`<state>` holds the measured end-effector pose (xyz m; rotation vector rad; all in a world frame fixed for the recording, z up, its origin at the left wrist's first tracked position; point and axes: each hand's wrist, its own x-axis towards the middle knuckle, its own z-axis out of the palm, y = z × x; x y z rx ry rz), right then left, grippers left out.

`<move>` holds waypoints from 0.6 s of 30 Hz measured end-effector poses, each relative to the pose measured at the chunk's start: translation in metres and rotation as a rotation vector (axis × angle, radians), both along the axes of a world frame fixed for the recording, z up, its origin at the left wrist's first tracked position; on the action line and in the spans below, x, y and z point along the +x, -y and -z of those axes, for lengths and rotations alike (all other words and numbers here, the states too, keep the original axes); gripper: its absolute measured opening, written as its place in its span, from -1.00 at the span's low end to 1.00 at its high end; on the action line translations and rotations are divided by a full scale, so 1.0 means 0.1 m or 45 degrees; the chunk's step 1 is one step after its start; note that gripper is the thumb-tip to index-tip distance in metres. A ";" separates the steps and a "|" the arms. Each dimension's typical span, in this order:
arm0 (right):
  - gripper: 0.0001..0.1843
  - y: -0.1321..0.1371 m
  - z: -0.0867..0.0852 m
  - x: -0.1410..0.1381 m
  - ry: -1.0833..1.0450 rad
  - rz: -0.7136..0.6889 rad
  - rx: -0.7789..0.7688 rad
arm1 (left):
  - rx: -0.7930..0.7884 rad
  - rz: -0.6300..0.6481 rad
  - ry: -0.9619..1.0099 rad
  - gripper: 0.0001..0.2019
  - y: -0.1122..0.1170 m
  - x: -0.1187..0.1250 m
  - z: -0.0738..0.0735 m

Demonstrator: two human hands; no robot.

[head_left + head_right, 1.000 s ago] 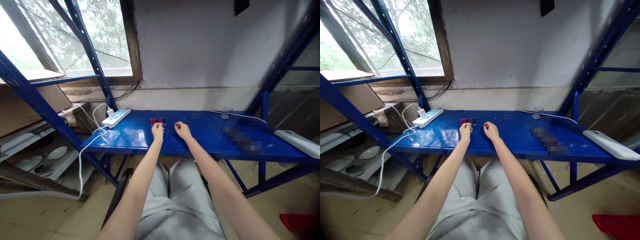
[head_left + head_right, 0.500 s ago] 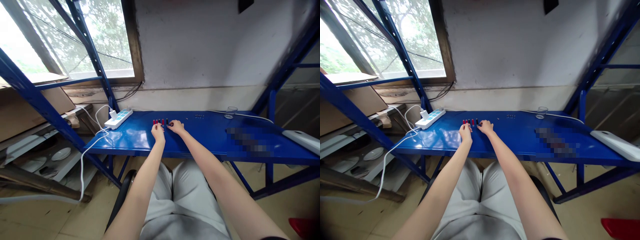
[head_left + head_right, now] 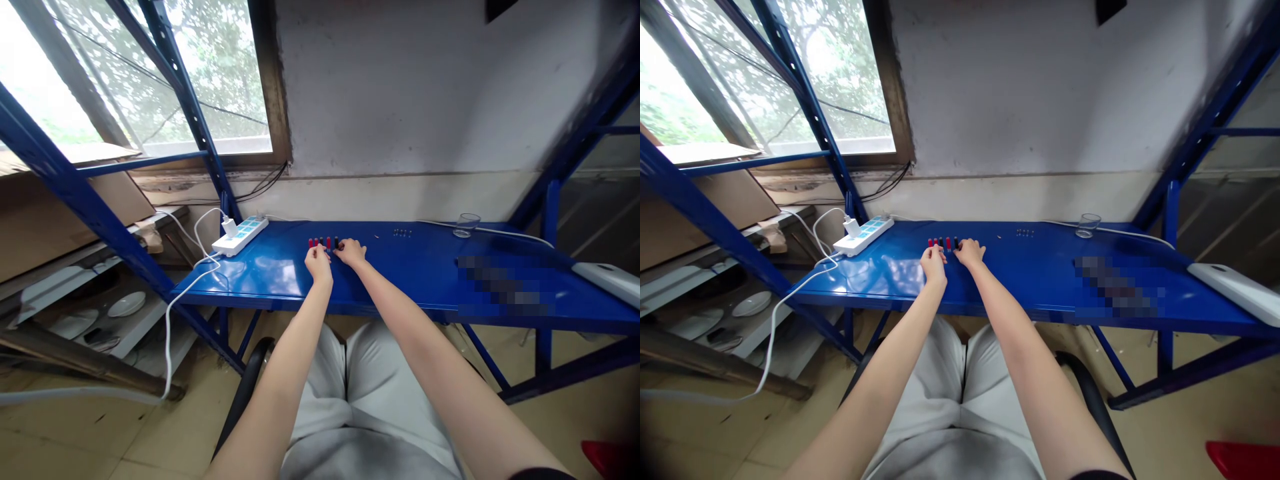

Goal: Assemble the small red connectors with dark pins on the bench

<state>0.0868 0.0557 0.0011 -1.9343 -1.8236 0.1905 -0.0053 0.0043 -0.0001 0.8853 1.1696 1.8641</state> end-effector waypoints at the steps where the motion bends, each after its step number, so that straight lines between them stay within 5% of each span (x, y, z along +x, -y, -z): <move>1: -0.78 0.01 0.00 0.00 0.001 -0.004 0.008 | -0.004 0.002 0.000 -0.80 0.00 0.00 0.00; 8: -0.82 0.22 -0.13 0.16 0.193 -0.161 0.172 | 0.032 0.023 -0.114 -0.78 -0.01 0.03 0.00; 12: -0.83 0.44 -0.20 0.31 0.349 -0.221 0.349 | 0.180 0.205 -0.362 -0.60 0.03 0.09 0.01; 18: -0.85 0.68 -0.07 0.42 0.244 -0.196 0.503 | 0.225 0.372 -0.781 -0.83 0.06 0.13 0.05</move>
